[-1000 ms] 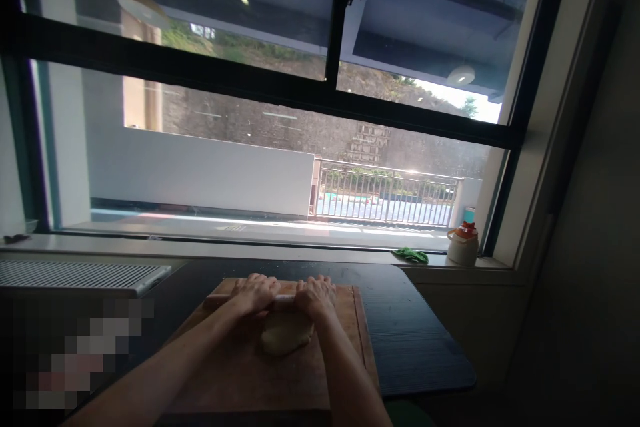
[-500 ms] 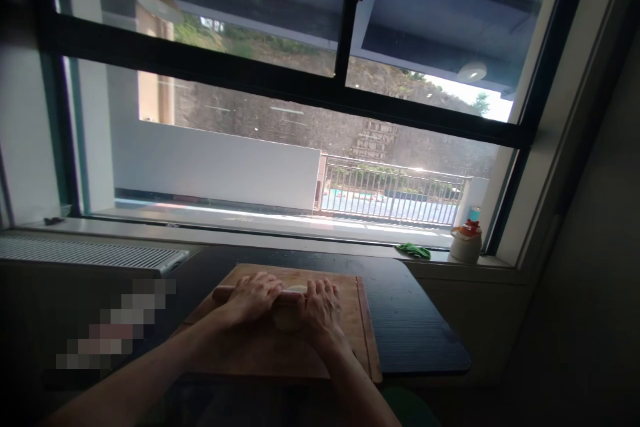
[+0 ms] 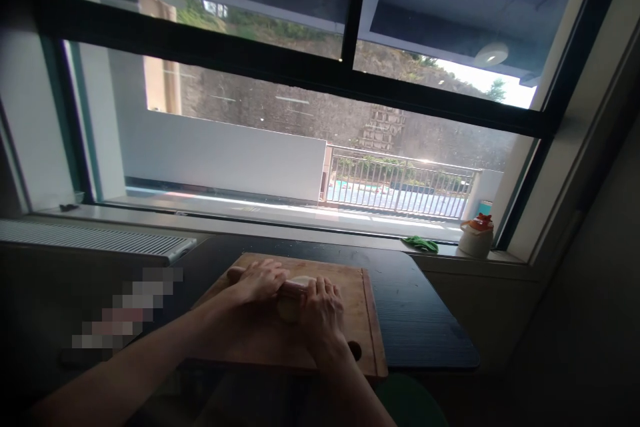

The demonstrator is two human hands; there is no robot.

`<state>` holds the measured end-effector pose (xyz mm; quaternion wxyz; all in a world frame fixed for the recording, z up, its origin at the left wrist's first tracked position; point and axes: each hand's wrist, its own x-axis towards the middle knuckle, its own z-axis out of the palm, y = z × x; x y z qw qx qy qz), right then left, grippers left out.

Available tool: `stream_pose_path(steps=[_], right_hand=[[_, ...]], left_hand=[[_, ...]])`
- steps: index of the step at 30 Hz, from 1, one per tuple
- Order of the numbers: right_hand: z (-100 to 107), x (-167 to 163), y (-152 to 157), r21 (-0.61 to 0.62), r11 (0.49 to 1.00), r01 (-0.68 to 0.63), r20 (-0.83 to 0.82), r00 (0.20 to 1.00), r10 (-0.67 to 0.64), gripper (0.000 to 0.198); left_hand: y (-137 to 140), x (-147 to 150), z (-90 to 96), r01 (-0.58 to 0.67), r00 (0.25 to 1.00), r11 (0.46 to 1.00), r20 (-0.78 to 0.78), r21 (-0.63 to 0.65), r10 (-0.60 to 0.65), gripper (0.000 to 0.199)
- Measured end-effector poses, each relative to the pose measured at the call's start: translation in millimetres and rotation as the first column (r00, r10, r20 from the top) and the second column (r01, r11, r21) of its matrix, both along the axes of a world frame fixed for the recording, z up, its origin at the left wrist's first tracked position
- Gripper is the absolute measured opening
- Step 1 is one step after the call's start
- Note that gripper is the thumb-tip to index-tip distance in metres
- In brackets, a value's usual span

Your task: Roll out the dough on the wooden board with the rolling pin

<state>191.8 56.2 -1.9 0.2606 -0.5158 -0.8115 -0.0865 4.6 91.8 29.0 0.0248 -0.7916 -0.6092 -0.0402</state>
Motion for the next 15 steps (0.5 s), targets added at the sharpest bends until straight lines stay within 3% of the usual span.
stream_pose_path(steps=[2,7,11,15], right_hand=[[-3.2,-0.4,-15.1,0.027,1.0,-0.007,0.001,1.0,0.007,0.036],[-8.6,-3.4,-37.2,0.084,0.996,-0.03,-0.006,1.0,0.031,0.041],[-9.3,-3.2,-35.1,0.097,0.995,-0.028,-0.014,0.999,0.029,0.038],[-10.9,-3.0,-22.0,0.118,0.993,-0.008,-0.016,1.0,0.01,0.038]], left_hand=[[-11.8,-3.9,-1.8,0.048,0.999,0.998,-0.025,0.036,-0.047,0.03],[-28.1,-17.3,-13.6,0.02,1.0,0.993,0.021,0.117,-0.023,0.041],[-22.3,-17.8,-14.8,0.105,0.994,0.989,-0.036,0.101,-0.102,0.036],[-10.9,-2.4,-2.7,0.073,0.993,0.993,-0.095,0.095,-0.064,0.027]])
